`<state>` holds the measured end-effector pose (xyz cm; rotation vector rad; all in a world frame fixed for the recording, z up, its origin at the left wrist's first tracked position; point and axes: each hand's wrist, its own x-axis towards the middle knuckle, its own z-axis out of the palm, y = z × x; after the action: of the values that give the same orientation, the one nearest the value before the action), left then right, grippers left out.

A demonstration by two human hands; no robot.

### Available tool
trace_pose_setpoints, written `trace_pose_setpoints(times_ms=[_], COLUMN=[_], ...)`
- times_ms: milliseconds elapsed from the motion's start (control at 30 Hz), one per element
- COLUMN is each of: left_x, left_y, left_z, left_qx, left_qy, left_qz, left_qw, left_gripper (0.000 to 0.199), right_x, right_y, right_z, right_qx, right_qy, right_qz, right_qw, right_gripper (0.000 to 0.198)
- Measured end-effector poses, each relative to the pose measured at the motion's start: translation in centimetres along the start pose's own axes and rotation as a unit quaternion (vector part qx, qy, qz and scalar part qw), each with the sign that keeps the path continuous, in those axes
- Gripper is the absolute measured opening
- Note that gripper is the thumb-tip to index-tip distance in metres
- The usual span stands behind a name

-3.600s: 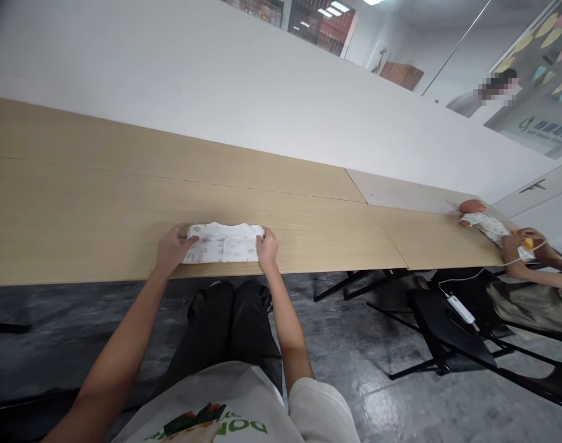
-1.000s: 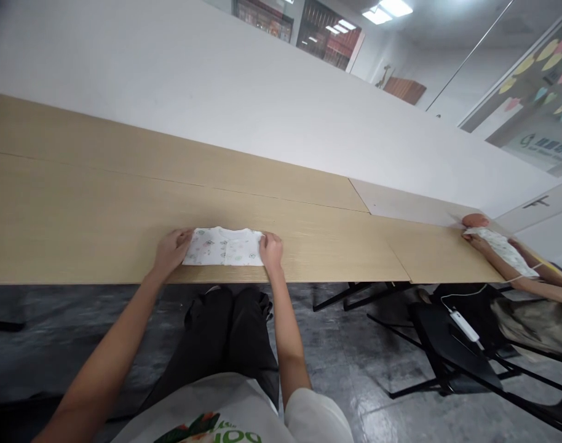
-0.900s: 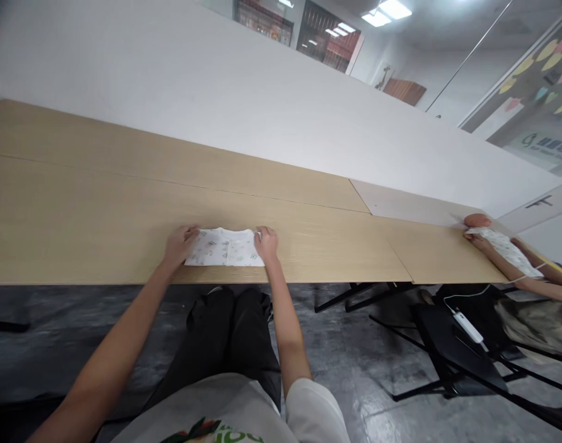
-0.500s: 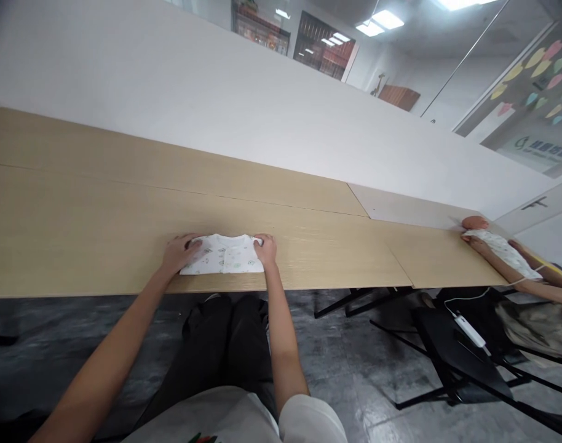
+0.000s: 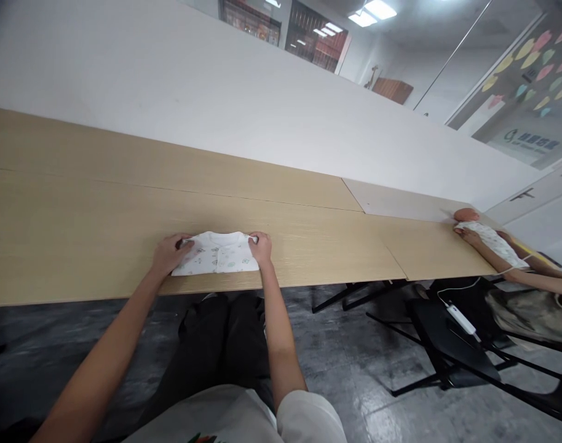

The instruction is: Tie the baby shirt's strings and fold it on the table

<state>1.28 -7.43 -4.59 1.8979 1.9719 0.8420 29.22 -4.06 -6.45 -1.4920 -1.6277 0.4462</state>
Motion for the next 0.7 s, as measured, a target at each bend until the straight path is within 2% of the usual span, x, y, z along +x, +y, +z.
trace_pose_setpoints(times_ms=[700], left_x=[-0.02], left_y=[-0.02], left_z=[0.15], left_qx=[0.005], left_qy=[-0.005], left_qz=[-0.01], left_qw=[1.0], left_gripper=[0.045], right_x=[-0.11], right_y=[-0.29], right_z=[-0.2], right_qx=[-0.003], right_qy=[-0.009], right_qz=[0.016], right_qw=[1.0], right_gripper=[0.015])
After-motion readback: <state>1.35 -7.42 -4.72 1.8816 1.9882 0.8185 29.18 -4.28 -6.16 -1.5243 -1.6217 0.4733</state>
